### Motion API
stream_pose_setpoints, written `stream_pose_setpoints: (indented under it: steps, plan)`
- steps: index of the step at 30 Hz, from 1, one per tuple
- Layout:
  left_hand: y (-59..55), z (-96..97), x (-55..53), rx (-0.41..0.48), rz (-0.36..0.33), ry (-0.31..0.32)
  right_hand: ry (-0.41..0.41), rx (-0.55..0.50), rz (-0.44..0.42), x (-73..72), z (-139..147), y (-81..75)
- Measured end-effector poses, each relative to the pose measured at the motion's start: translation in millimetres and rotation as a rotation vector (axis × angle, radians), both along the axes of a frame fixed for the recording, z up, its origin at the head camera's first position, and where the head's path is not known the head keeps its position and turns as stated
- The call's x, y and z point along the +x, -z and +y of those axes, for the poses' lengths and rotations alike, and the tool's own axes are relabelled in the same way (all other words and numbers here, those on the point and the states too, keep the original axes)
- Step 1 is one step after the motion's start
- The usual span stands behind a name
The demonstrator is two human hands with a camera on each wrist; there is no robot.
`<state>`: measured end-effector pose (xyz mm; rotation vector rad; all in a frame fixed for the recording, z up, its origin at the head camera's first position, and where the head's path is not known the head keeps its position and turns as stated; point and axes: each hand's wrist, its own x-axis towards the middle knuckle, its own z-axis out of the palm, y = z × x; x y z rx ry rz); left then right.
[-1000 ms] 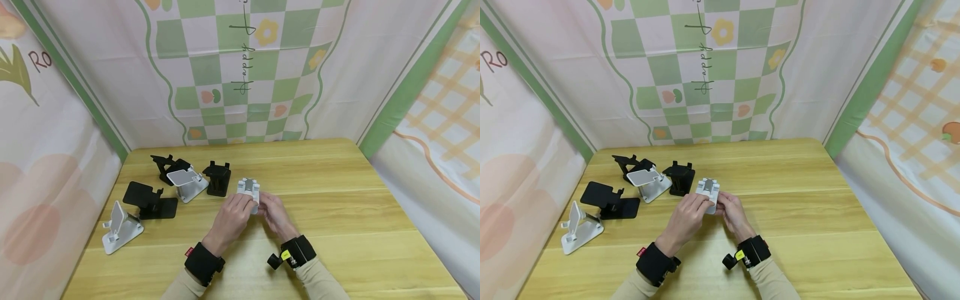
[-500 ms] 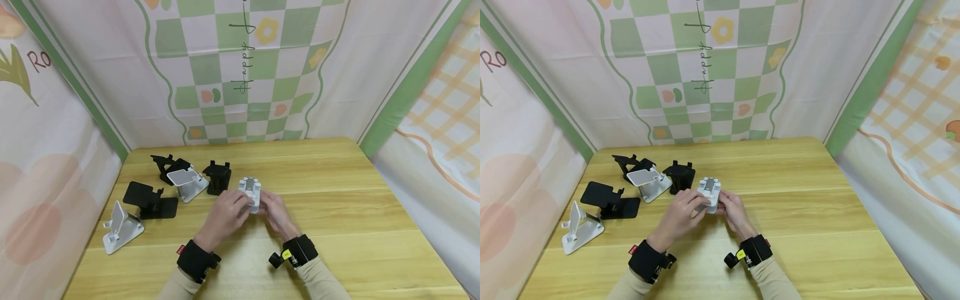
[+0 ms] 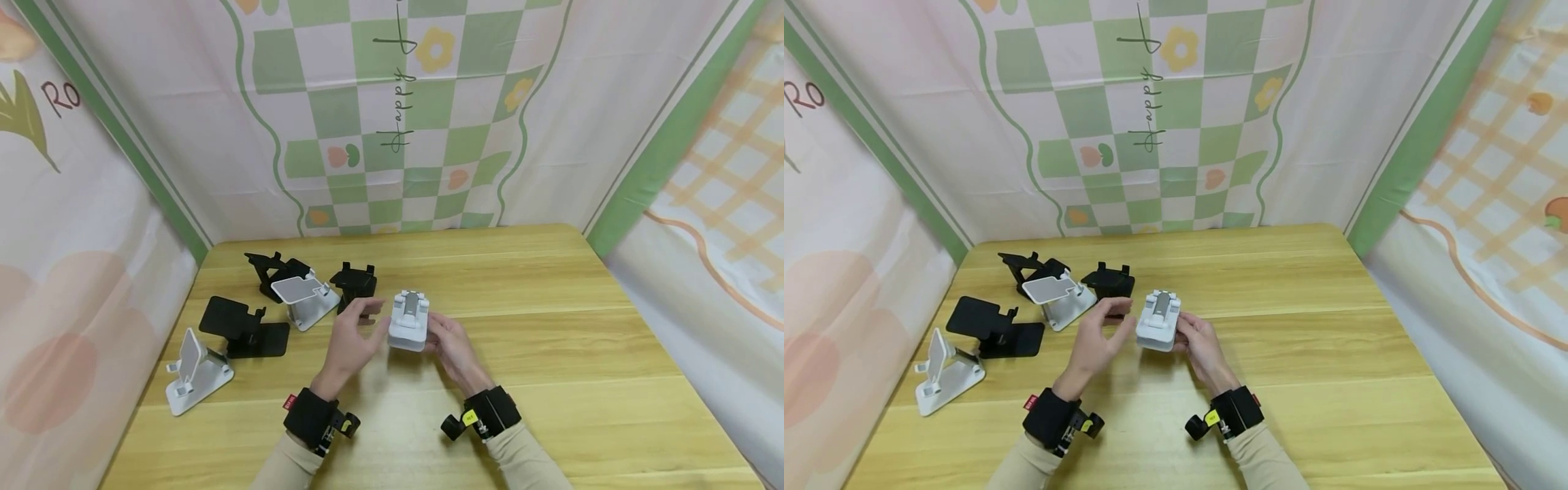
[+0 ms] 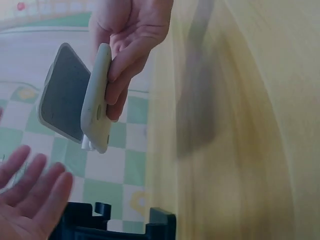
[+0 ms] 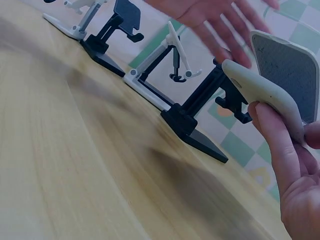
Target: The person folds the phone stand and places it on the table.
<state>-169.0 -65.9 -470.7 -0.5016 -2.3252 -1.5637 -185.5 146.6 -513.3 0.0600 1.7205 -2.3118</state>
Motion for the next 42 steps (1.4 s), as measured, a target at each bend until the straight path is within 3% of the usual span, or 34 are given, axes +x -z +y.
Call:
stream_pose_setpoints:
  steps: [9,15,27,35,42]
  plan:
    - [1.1,3.8,-2.4,0.271,-0.576,0.006,-0.041,-0.021,0.034,0.7,0,2.0]
    - [3.5,5.4,-6.6,0.308,-0.751,0.020,-0.049,-0.025,0.025,2.3,0,2.2]
    - [14.4,1.1,-11.1,0.468,-0.845,0.172,-0.079,-0.027,0.033,3.9,-1,1.4]
    - [16.1,2.9,-14.5,0.501,-0.880,0.181,-0.084,-0.025,0.026,3.4,-1,-0.4]
    - [15.5,3.7,-15.0,0.509,-0.870,0.178,-0.081,-0.030,0.011,2.6,-1,-3.1]
